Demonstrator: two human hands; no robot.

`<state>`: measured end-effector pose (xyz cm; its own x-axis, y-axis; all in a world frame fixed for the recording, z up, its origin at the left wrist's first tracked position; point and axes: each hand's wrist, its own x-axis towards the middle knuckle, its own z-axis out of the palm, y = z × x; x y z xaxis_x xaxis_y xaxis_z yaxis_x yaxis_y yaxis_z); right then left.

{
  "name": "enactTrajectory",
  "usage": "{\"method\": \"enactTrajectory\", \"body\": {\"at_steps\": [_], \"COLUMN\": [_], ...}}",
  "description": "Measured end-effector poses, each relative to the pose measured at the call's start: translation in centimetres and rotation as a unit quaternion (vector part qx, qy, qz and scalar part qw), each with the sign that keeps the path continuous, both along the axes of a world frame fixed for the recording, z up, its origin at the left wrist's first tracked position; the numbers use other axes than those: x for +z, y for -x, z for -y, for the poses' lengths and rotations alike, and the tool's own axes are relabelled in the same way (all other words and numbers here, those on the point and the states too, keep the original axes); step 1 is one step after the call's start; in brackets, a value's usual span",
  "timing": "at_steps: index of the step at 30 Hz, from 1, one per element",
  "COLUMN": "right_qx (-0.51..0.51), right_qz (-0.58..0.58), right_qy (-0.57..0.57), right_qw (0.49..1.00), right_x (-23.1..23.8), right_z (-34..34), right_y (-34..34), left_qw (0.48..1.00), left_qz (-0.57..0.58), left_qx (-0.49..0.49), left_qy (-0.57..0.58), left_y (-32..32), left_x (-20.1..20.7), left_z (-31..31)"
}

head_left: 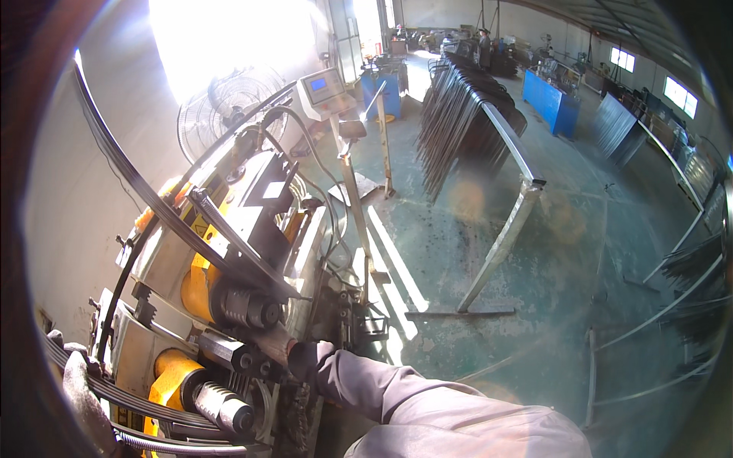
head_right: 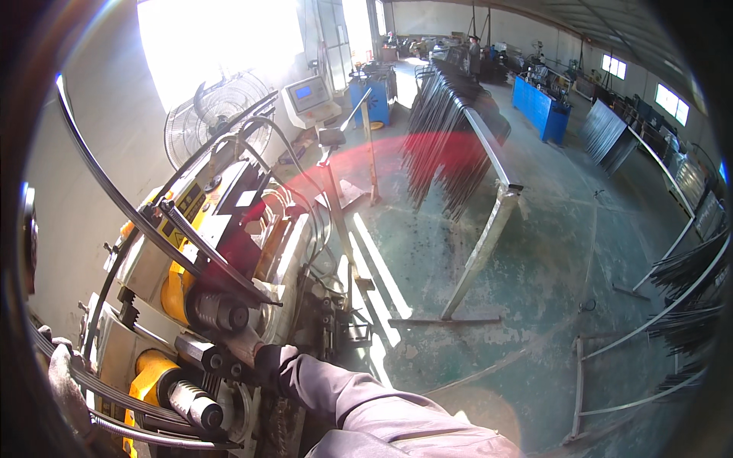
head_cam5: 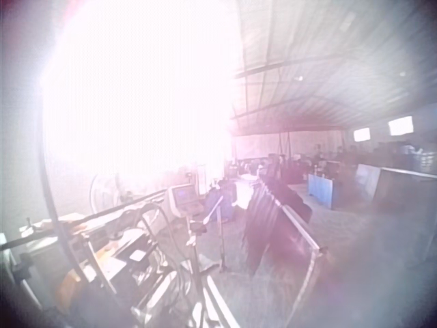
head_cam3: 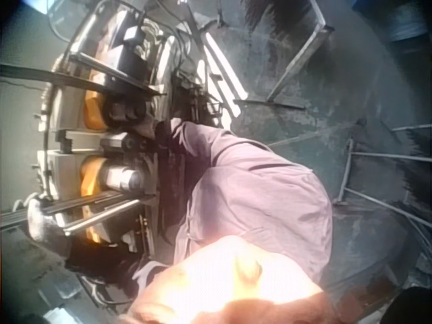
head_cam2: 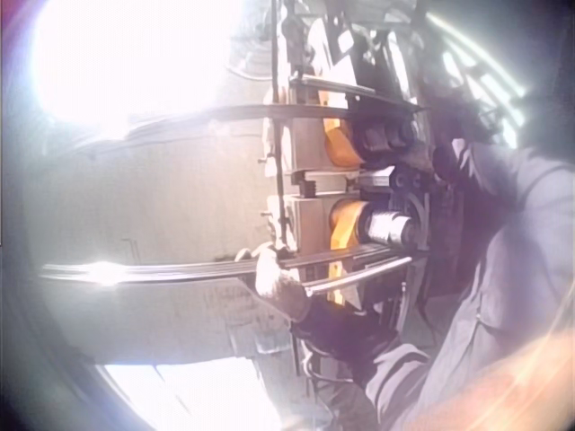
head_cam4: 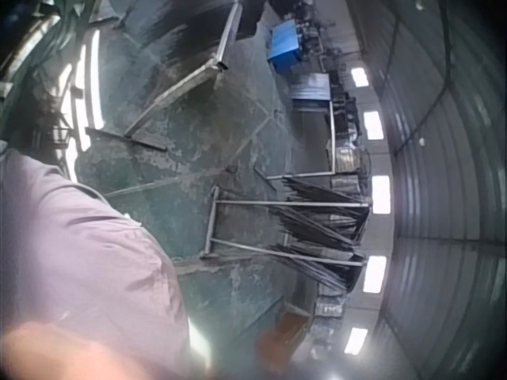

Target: The person repeatedly picks up bundles of long metal rods and feeds them into a machine with yellow rollers. The rods are processed and then stacked on a nearby rack. The person wears gloves and a work jacket throughout the task.

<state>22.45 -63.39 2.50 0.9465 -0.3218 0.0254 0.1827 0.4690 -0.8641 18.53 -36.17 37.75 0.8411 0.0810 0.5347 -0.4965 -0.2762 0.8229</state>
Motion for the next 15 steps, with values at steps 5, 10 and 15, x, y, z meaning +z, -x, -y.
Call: {"method": "enactTrajectory", "body": {"at_steps": [5,10,15], "right_qx": [0.016,0.029,-0.089], "right_qz": [-0.044,0.001,0.127], "right_qy": [0.036,-0.026,0.330], "right_qw": [0.998,0.999,0.931], "right_x": [1.0,0.9,-3.5], "right_z": [0.2,-0.1,0.1], "right_y": [0.8,1.5,-1.2], "left_qw": [0.984,0.998,0.988], "left_qz": [0.126,0.044,0.046], "left_qx": [-0.023,-0.024,-0.069], "left_qy": [-0.123,-0.048,-0.134], "left_y": [-3.1,-4.5,-3.9], "left_x": [-0.9,-1.8,-1.4], "left_z": [-1.1,-4.0,-6.1]}}
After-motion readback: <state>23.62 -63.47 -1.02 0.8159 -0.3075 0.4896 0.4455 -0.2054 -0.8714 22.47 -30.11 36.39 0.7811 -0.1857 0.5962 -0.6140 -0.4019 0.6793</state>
